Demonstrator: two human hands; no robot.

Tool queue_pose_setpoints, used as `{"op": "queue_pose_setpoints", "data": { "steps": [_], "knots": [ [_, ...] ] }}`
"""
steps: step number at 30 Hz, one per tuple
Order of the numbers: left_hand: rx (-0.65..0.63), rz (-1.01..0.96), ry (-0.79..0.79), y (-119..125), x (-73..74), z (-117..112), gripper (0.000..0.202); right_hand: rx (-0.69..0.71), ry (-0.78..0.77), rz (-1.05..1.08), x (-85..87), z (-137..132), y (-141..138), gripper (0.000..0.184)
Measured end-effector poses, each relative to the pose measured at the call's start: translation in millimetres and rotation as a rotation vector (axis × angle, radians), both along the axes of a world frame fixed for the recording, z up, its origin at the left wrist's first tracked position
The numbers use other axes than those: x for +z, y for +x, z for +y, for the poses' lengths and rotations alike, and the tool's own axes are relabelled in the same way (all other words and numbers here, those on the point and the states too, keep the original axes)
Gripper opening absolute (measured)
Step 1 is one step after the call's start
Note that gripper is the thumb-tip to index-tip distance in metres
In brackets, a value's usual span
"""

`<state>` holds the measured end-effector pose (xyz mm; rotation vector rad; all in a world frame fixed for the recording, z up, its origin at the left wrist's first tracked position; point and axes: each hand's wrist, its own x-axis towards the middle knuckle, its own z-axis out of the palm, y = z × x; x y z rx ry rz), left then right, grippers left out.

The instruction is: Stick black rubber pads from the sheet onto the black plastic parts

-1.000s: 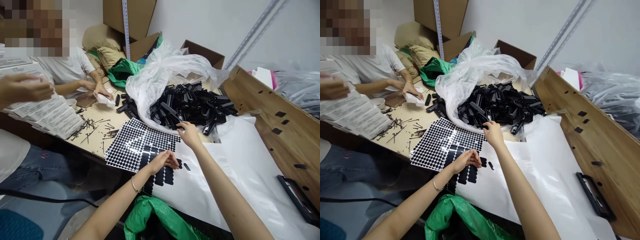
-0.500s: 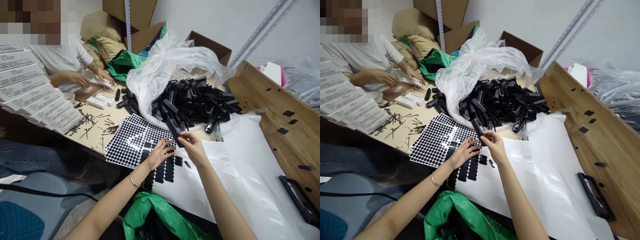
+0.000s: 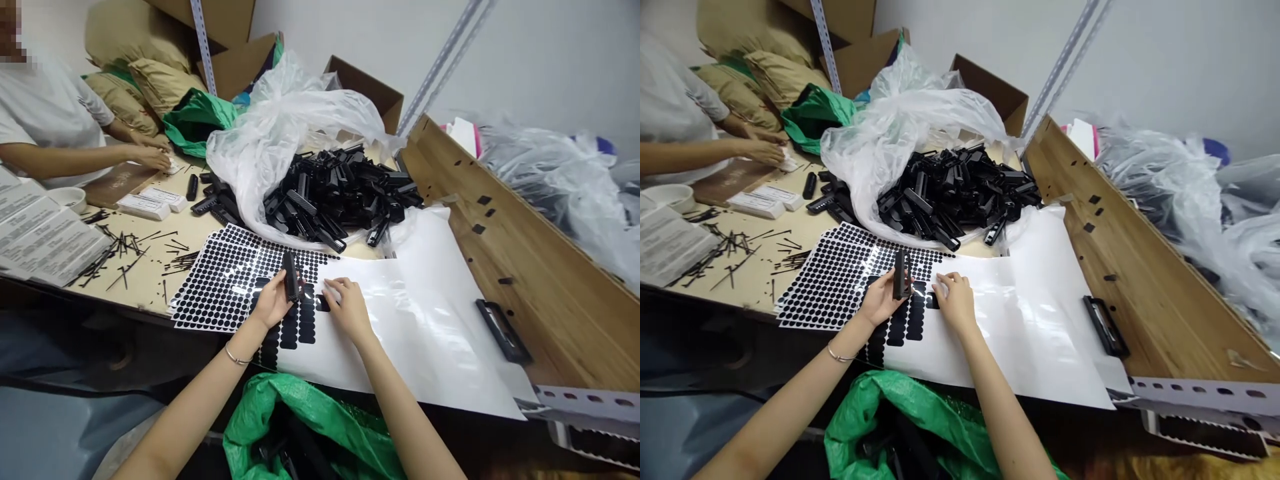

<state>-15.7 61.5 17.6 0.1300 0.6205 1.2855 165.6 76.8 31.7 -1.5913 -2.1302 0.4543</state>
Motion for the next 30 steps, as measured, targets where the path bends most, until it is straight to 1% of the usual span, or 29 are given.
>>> {"op": "queue_pose_setpoints", "data": {
  "steps": [2, 4, 6, 7, 10, 12, 14, 16, 18, 21, 23, 26, 28, 30],
  "knots": [
    [-0.021, 0.011, 0.0, -1, -0.4, 0, 0.019, -0.029, -0.077, -0.045, 4.9, 12, -9, 0.027],
    [-0.023, 0.037, 0.074, 0, -1.1, 0, 0.014, -0.068, -0.135, -0.085, 9.8, 20, -21, 0.024],
    [-0.029, 0.069, 0.15, 2, -2.0, -1, 0.008, -0.102, -0.147, -0.112, 13.2, 24, -33, 0.021],
    [-0.035, 0.086, 0.175, 3, -2.4, -1, 0.01, -0.107, -0.139, -0.124, 14.3, 25, -37, 0.02],
    [-0.062, 0.131, 0.217, 6, -3.8, -1, 0.022, -0.07, -0.112, -0.182, 16.6, 28, -43, 0.017],
    [-0.08, 0.154, 0.234, 7, -4.7, -1, 0.027, -0.027, -0.118, -0.21, 18.1, 34, -40, 0.014],
    [-0.092, 0.172, 0.249, 7, -5.6, -1, 0.03, 0.022, -0.147, -0.193, 20.2, 43, -34, 0.009],
    [-0.093, 0.182, 0.264, 6, -6.3, -1, 0.031, 0.074, -0.182, -0.093, 23.2, 50, -25, 0.008],
    [-0.087, 0.188, 0.266, 6, -6.8, -1, 0.033, 0.12, -0.199, 0.13, 26.7, 50, -15, 0.012],
    [-0.074, 0.211, 0.239, 8, -7.5, -2, 0.035, 0.125, -0.169, 0.557, 30.6, 32, -8, 0.015],
    [-0.077, 0.232, 0.222, 8, -7.5, -2, 0.036, 0.102, -0.174, 0.737, 30.7, 13, -11, 0.017],
    [-0.084, 0.248, 0.219, 9, -6.5, -3, 0.037, 0.075, -0.209, 0.82, 26.9, -11, -24, 0.017],
    [-0.08, 0.251, 0.22, 8, -5.3, -4, 0.037, 0.047, -0.199, 0.838, 23.6, -19, -32, 0.015],
    [-0.076, 0.255, 0.217, 8, -4.2, -4, 0.037, 0.013, -0.19, 0.866, 21.4, -22, -37, 0.015]
  ]
}}
